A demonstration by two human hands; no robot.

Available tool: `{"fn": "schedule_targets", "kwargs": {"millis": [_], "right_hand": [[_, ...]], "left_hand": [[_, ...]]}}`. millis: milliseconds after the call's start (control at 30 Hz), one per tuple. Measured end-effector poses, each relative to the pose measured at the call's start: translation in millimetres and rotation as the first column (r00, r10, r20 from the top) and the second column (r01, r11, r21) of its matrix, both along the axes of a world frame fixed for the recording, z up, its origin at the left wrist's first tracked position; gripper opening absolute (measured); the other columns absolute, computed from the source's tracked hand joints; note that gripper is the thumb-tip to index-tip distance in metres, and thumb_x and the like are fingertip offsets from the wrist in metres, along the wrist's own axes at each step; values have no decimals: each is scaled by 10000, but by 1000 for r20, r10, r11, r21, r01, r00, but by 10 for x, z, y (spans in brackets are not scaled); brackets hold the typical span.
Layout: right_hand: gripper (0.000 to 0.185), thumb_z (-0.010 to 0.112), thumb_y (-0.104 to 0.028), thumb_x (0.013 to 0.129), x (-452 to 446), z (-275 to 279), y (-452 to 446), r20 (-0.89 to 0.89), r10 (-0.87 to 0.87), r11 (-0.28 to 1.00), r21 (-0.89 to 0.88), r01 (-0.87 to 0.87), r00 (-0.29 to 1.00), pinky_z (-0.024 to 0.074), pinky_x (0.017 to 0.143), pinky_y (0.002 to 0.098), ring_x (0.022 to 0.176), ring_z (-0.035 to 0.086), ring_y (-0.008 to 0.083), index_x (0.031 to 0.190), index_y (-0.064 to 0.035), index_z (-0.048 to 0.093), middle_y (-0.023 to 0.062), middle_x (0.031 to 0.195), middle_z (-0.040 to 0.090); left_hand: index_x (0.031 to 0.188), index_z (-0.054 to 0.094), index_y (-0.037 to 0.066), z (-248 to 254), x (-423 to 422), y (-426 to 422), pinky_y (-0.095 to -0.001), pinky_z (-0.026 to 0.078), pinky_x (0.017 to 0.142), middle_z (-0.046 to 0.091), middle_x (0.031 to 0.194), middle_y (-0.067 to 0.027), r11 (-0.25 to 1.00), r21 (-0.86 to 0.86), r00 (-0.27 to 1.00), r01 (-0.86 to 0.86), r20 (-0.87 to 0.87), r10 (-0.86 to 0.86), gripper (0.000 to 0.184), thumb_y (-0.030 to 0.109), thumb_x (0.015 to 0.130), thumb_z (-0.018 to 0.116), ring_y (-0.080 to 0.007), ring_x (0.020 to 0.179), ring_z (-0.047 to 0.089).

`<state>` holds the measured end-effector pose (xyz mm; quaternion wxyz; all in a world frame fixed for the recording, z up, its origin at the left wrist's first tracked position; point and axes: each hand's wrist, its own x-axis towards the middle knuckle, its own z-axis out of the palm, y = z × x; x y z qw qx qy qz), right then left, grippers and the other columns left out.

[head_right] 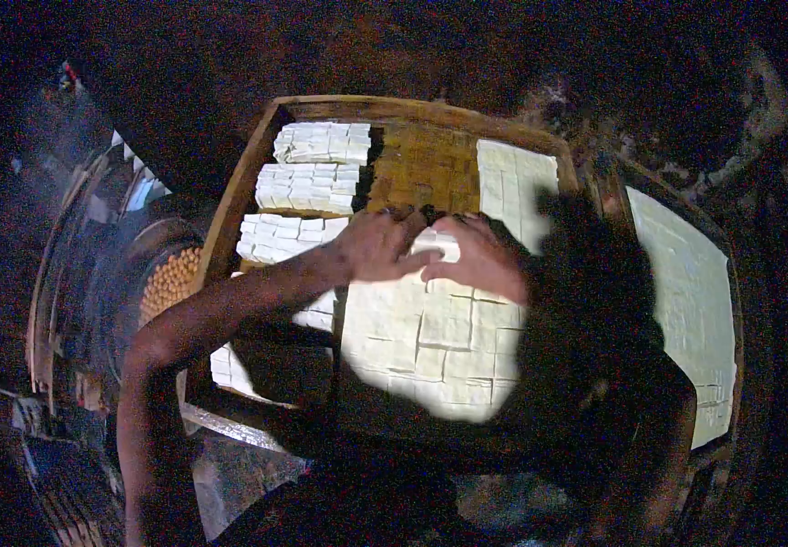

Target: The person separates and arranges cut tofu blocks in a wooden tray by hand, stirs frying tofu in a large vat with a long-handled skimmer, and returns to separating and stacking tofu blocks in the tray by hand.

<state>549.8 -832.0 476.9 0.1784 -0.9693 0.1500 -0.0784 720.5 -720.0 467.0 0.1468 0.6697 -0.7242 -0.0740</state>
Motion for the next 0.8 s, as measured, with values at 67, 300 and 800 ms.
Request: {"fn": "schedule_targets", "kwargs": {"millis": [67, 300, 800], "right_hand": [[662, 729, -489, 716, -75, -35, 0, 82, 179, 959, -238, -155, 980, 455, 857, 426, 1020, 565, 362, 1128, -14, 519, 182, 1061, 597], [520, 802, -308, 702, 116, 4, -296, 65, 34, 968, 247, -49, 997, 487, 752, 339, 831, 615, 221, 1057, -8, 567, 128, 914, 630], [534, 510, -436, 924, -98, 25, 171, -191, 163, 986, 58, -155, 968, 381, 976, 421, 1122, 485, 362, 1140, 53, 522, 217, 1120, 533]], "left_hand": [[1169, 523, 21, -93, -35, 108, -497, 521, 709, 632, 850, -264, 898, -417, 982, 138, 176, -70, 675, 616, 850, 496, -389, 795, 645], [1091, 593, 12, 449, 68, -139, -456, 540, 690, 657, 869, -227, 974, 227, 1000, -6, -10, 8, 694, 642, 896, 376, -351, 764, 669], [1284, 494, 57, -158, -169, 142, -435, 339, 1066, 490, 1268, -281, 988, 76, 991, -131, 26, 129, 650, 575, 923, 341, -404, 1220, 445]]}}
